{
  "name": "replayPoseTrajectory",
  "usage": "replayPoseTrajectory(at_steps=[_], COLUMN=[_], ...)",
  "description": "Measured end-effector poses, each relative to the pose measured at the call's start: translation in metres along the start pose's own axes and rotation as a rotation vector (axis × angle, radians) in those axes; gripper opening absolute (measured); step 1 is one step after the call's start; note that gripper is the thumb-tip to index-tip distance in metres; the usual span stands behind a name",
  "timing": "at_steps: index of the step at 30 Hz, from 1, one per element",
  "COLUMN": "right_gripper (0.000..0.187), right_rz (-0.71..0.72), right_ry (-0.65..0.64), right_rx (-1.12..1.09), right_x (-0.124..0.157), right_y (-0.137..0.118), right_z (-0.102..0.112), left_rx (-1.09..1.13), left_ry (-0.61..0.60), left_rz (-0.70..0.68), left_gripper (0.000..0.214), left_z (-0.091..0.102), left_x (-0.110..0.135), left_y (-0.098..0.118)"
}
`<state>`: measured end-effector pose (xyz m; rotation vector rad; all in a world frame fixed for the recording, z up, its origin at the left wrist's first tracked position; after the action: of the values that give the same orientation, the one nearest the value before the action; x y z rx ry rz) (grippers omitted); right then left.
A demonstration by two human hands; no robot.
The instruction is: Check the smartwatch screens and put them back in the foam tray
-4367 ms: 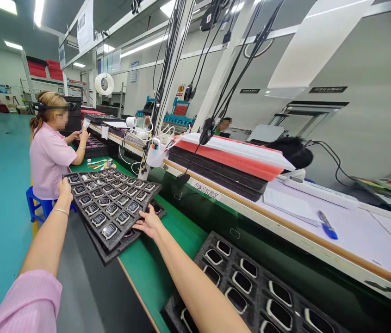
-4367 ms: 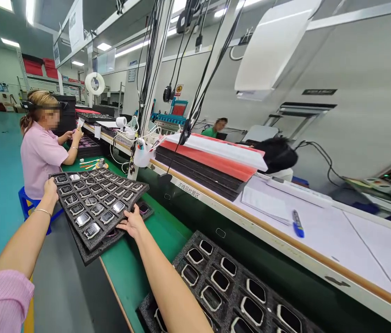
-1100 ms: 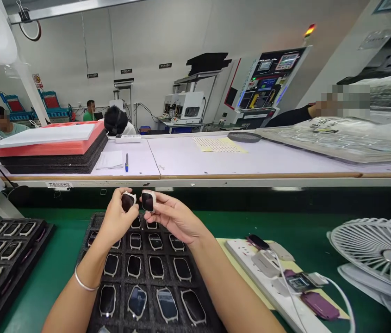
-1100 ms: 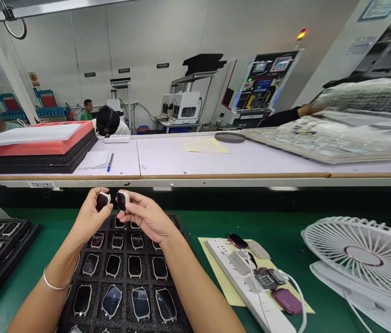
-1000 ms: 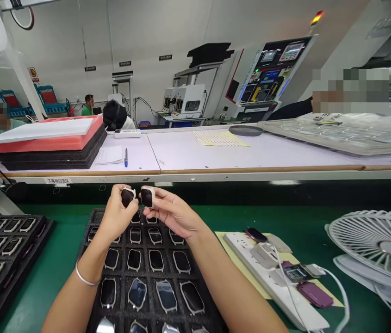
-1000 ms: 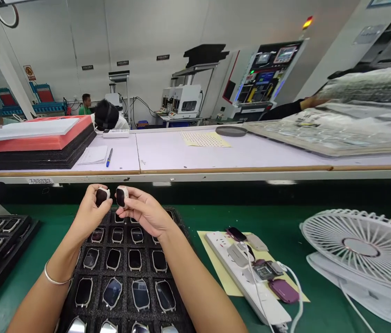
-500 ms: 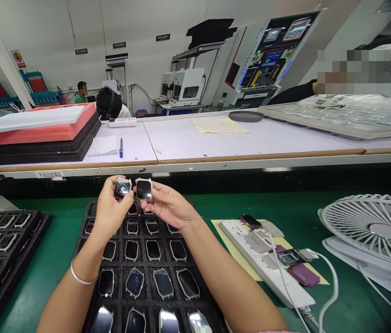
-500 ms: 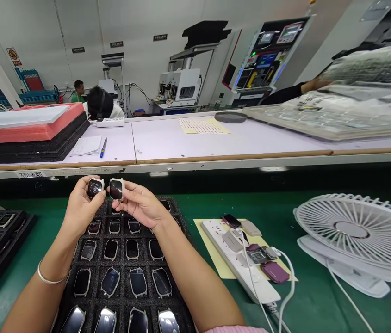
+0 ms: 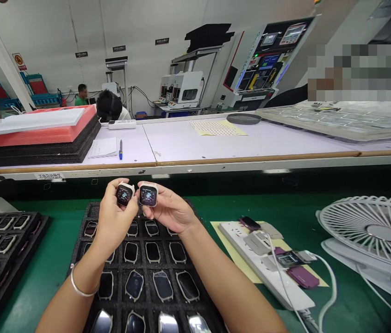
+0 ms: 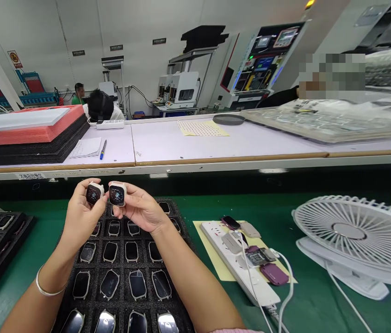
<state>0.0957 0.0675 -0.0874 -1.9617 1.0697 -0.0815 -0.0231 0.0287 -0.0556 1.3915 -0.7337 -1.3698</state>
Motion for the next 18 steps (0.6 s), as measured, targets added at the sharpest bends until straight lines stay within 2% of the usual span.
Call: replayPoseTrajectory(at_steps=[6, 12, 18], right_gripper=[0.046, 0.046, 0.047], right_rz=[0.017, 0.023, 0.023], right_ry=[-0.014, -0.028, -0.014], right_rx=[0.011, 0.021, 0.042], right_x=[0.0023, 0.0031, 0.0026], right_y=[-0.0026, -0.0049, -0.0041], right_z=[-0.0046, -0.0083, -0.0055], left_rx=[-0.025, 0.063, 0.038], left_ry=[-0.003, -0.007, -0.009], left_rz=[-0.01, -0.004, -0.022], left_gripper=[0.037, 0.039, 0.037], left_z=[-0.001, -0.0026, -0.0022], left_x=[0.0005, 0.0025, 0.0035], left_y=[0.0046, 0.0071, 0.0096])
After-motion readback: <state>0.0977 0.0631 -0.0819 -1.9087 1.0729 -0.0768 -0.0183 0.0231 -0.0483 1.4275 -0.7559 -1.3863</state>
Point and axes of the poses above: each hand's wrist, its own x-axis away from the middle knuckle, its own z-axis out of the back of the hand, y = z × x, the point moved 8 cm from there along -x, towards the middle knuckle
